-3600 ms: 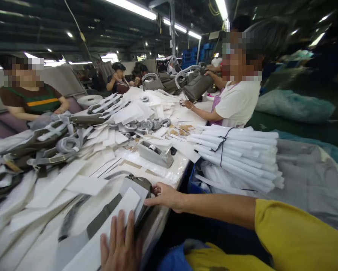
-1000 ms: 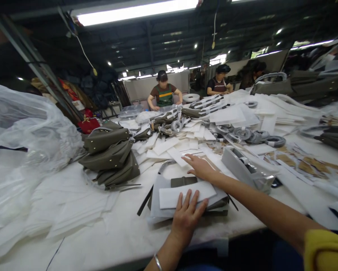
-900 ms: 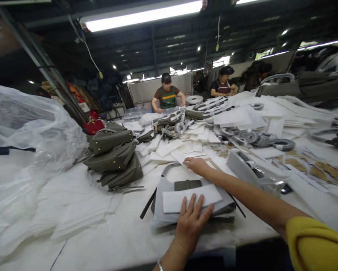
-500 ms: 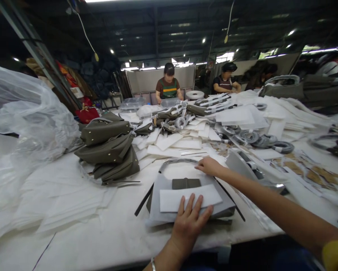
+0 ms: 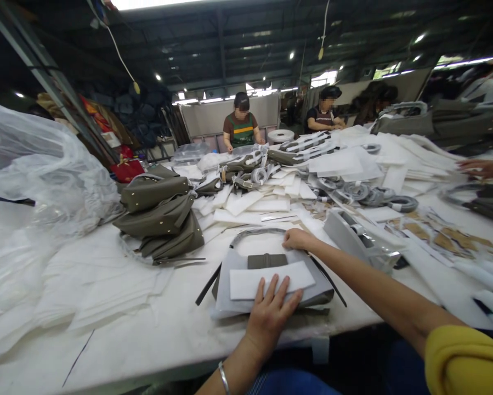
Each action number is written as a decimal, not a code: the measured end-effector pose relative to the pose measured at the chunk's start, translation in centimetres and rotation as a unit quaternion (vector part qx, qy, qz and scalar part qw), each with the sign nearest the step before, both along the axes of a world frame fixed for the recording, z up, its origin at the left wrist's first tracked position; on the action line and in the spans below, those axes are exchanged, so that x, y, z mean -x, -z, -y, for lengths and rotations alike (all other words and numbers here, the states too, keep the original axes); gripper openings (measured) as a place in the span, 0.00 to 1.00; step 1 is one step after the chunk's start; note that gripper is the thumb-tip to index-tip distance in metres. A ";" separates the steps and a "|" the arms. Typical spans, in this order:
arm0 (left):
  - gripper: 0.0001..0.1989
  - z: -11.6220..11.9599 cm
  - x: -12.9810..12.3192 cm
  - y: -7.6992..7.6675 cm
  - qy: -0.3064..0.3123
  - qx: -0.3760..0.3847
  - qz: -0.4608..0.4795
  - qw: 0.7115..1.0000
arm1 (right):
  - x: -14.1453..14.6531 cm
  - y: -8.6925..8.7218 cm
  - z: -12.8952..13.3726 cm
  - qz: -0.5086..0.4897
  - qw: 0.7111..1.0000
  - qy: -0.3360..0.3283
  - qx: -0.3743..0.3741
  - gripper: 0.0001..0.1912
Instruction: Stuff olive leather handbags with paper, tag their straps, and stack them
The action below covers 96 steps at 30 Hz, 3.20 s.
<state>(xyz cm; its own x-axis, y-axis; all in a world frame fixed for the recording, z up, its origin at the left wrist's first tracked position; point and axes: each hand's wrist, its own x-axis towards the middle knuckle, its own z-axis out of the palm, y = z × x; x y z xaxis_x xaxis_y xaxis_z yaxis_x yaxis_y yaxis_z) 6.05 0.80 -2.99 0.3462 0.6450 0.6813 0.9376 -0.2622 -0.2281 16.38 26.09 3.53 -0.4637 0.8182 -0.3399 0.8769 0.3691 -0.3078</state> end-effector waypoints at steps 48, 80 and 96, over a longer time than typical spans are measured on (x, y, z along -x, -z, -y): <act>0.27 0.0 0.0 -2.3 0.006 0.166 0.091 0.982 | -12.5 2.3 18.4 -0.362 0.819 -0.331 -0.297 0.33; 0.23 -0.3 -3.5 -4.4 -0.046 0.256 0.186 0.947 | -12.8 5.4 15.3 -0.350 0.834 -0.258 -0.339 0.31; 0.22 -1.0 -4.0 -1.1 -0.036 0.124 0.137 0.982 | -17.3 5.1 17.2 -0.351 0.851 -0.233 -0.314 0.31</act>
